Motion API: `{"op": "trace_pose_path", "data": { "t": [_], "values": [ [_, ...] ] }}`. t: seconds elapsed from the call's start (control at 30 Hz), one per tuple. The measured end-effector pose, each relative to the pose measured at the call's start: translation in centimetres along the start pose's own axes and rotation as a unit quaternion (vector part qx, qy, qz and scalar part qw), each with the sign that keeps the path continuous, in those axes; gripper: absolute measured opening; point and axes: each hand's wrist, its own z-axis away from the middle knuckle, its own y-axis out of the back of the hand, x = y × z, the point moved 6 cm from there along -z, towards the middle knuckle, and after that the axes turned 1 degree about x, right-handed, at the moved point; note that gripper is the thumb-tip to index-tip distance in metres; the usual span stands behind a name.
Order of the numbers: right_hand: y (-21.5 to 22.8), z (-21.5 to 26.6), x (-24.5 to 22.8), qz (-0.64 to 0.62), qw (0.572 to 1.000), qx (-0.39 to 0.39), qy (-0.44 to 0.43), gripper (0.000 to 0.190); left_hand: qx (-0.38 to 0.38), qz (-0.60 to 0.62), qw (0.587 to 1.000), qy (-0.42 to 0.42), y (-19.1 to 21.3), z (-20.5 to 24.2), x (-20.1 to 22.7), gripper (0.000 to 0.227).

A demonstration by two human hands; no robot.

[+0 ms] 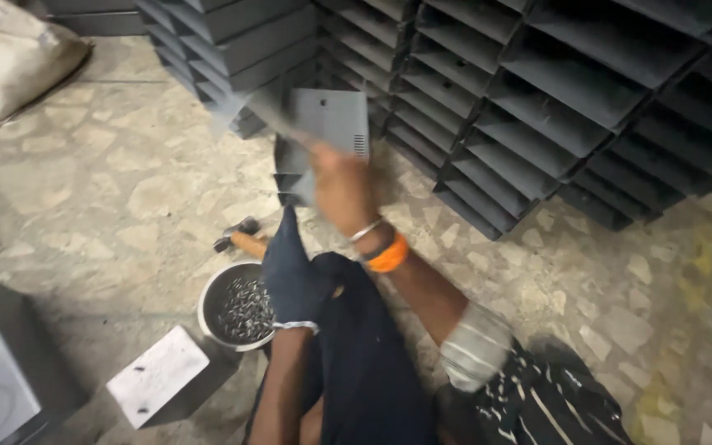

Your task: The person sits on the floor and hammers rivets from a metal bowl into sheet-metal enclosure panels. They place a panel on a small metal block, position rivets, hammer them in, then set the finished panel onto a stack and pick up the next panel, repeating the cycle.

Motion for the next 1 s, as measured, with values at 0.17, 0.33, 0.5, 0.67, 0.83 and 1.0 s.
{"op": "trace_pose_path", "data": {
  "t": [0.17, 0.33, 0.5, 0.67, 0.83, 1.0],
  "values": [
    [3.2, 1.5, 0.8, -0.355, 0.928, 0.078, 0.085, 0.032, 0.141, -0.14, 0.975, -0.1, 6.6, -0.4, 3.9, 0.096],
    [-0.4, 3.1, 2.1, -0.634, 0.769, -0.073, 0.034, 0.038, 0.257, -0.213, 0.936, -0.109, 13.0, 0.3, 2.1, 0.083],
    [-2.3, 5.7, 0.1, -0.672, 0.729, -0.083, -0.097, 0.058, 0.195, -0.19, 0.951, -0.146, 16.2, 1.0, 0.9, 0.042],
    [-10.1, 5.5, 0.7, -0.624, 0.774, -0.108, -0.014, 0.066, 0.241, -0.159, 0.954, -0.083, 22.4, 0.0, 3.9, 0.065],
    [-13.6, 9.3, -4.4, -0.613, 0.743, -0.252, 0.101, 0.065, 0.234, 0.01, 0.963, 0.134, 28.0, -0.2, -0.1, 0.061],
    [-13.9, 11.6, -8.0, -0.705, 0.657, -0.268, 0.014, 0.068, 0.16, 0.341, 0.908, 0.185, 30.9, 1.5, -5.6, 0.047]
  ]
}}
